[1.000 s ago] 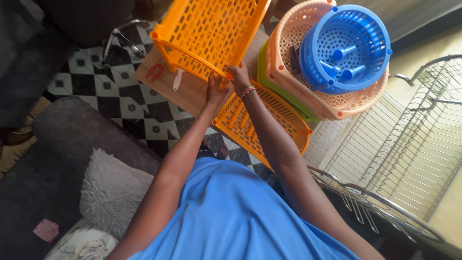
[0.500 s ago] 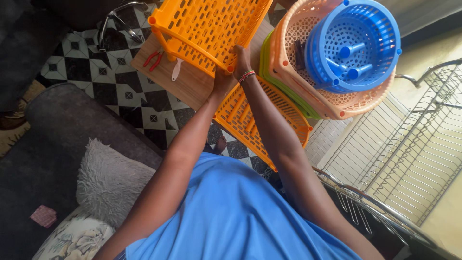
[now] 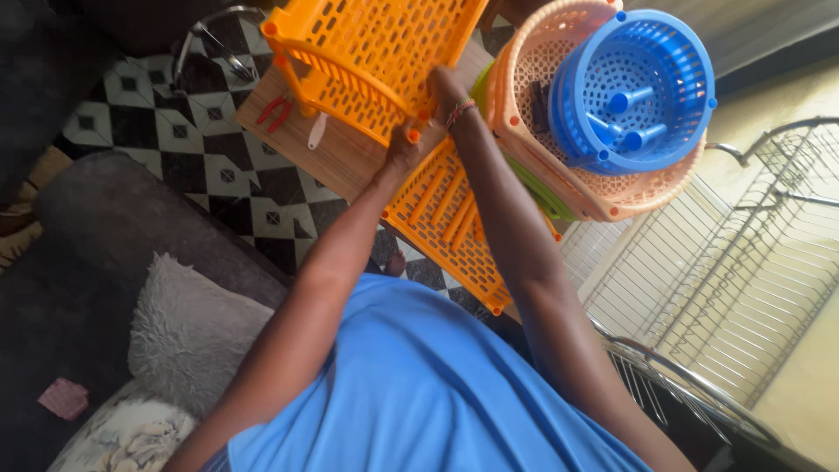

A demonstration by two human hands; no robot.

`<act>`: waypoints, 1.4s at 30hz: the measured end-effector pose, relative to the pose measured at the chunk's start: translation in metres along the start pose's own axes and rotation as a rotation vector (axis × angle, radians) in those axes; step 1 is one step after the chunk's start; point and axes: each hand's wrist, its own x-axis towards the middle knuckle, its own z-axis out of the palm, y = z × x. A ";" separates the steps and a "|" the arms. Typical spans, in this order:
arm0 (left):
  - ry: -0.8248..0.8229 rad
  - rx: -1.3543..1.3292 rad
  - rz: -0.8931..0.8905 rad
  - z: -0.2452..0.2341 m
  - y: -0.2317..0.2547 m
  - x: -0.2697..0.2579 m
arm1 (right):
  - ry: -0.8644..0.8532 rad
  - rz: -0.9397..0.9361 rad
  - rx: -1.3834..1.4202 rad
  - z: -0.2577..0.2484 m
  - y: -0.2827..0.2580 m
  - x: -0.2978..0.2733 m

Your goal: The person assembles an orange plastic basket by inserting corner posts into the basket frame and securing them. They handle the basket frame and posts by hand, repeatedly aligning and pressing the components together on a wooden table.

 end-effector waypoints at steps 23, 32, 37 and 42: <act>0.392 0.199 -0.251 -0.099 0.051 -0.019 | 0.478 -0.734 -0.340 0.001 0.006 -0.079; 0.627 0.015 -0.114 -0.136 0.159 -0.010 | 0.437 -0.805 -0.339 0.004 0.005 -0.054; 0.693 0.066 -0.151 -0.162 0.185 0.031 | 0.337 -0.675 -0.183 -0.027 -0.010 0.000; 0.375 0.136 -0.421 -0.175 0.181 0.070 | -0.060 -0.462 0.090 -0.038 -0.017 0.035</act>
